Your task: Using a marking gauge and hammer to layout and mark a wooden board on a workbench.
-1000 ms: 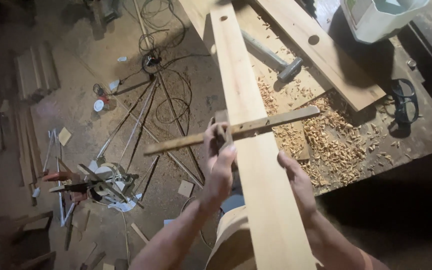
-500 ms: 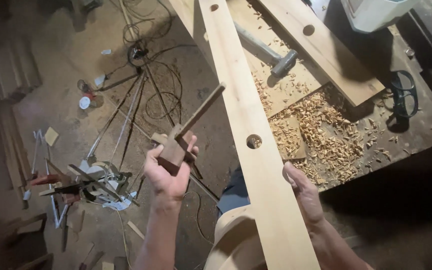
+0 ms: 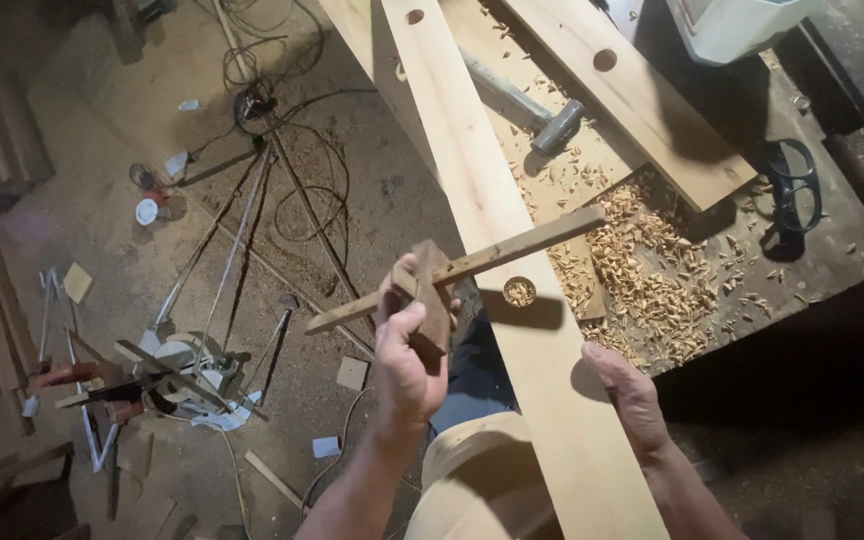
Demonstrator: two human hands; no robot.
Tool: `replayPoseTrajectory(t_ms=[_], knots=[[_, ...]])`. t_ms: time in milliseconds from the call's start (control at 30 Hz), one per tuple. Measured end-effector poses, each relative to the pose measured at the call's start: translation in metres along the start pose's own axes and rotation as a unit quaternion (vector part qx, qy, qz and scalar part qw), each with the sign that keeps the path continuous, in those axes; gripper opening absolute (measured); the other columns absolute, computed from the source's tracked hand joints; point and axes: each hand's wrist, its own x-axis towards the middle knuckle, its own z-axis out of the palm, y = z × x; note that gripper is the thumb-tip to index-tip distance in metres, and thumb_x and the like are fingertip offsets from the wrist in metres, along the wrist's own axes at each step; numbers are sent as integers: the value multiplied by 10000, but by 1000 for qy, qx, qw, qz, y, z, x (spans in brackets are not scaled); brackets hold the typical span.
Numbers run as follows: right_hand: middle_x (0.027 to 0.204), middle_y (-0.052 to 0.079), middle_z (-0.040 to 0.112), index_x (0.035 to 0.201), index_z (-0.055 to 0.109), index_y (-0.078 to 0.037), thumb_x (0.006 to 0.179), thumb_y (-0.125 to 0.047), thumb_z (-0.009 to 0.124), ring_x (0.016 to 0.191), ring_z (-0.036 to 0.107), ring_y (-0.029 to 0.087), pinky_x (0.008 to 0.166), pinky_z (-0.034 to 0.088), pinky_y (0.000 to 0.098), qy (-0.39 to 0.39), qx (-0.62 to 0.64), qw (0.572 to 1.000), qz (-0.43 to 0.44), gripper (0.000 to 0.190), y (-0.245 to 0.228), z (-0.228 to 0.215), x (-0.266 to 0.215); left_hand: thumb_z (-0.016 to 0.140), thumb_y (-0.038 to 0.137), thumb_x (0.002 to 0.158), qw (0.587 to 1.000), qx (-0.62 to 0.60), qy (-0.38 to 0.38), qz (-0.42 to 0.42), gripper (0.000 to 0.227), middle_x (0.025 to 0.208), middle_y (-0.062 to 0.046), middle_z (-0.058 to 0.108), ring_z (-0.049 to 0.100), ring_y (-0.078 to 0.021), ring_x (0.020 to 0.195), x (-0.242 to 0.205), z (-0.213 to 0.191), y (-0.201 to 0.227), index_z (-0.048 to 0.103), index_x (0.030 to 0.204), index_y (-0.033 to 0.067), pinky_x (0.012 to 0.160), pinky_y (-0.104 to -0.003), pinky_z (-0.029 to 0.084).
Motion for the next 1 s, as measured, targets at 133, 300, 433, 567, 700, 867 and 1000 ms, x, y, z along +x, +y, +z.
replayPoseTrajectory(t_ms=[133, 300, 433, 567, 700, 867, 1000], knots=[[929, 229, 727, 1066, 661, -40, 882, -288, 627, 734, 698, 405, 633, 572, 540, -48, 48, 991, 115, 310, -10, 15, -15, 458, 111, 855, 978, 190, -43, 77, 582, 1240, -162, 542, 567, -234, 985, -10, 12, 13, 428, 1433, 49, 957, -417, 581], [929, 270, 739, 1090, 688, 17, 789, -272, 651, 707, 696, 422, 606, 576, 524, -32, 52, 987, 149, 419, 5, 6, -2, 596, 197, 884, 795, 409, -228, 385, 500, 1625, -186, 298, 352, -384, 1546, 2, 71, 40, 534, 1379, 192, 1306, -636, 365], [1093, 223, 725, 1039, 689, -10, 823, -256, 667, 1010, 662, 366, 988, 510, 467, -78, 236, 947, 203, 328, 26, 21, 0, 681, 220, 923, 653, 472, -403, 435, 504, 1580, -298, 347, 516, -516, 1347, 34, 111, -14, 461, 1378, 208, 1066, -650, 503], [1091, 207, 732, 1247, 675, -55, 770, -212, 707, 888, 703, 349, 801, 579, 445, -100, 189, 957, 194, 504, 6, 38, -21, 629, 128, 795, 585, 467, -417, 516, 483, 1395, -343, 462, 572, -441, 1149, 73, 139, -83, 458, 1245, 170, 870, -569, 582], [959, 166, 698, 1042, 673, -53, 695, -264, 708, 864, 664, 327, 836, 532, 459, -12, 64, 986, 157, 408, 24, 15, 2, 623, 106, 707, 550, 507, -422, 512, 463, 1383, -244, 377, 476, -431, 1184, 92, 136, -117, 500, 1148, 176, 810, -499, 504], [841, 168, 697, 899, 665, -33, 762, -240, 654, 721, 667, 340, 707, 542, 452, -22, 28, 996, 79, 248, 30, 10, 10, 840, 350, 752, 494, 593, -414, 482, 768, 1661, -240, 245, 437, -462, 1450, 103, 134, -130, 447, 1407, 279, 979, -557, 491], [784, 82, 574, 835, 544, -109, 768, -227, 667, 699, 590, 258, 730, 497, 396, -26, 34, 996, 72, 183, 36, 3, 17, 613, 113, 756, 555, 467, -422, 543, 802, 1415, -217, 452, 534, -356, 1133, 92, 137, -130, 274, 1455, 311, 794, -439, 485]])
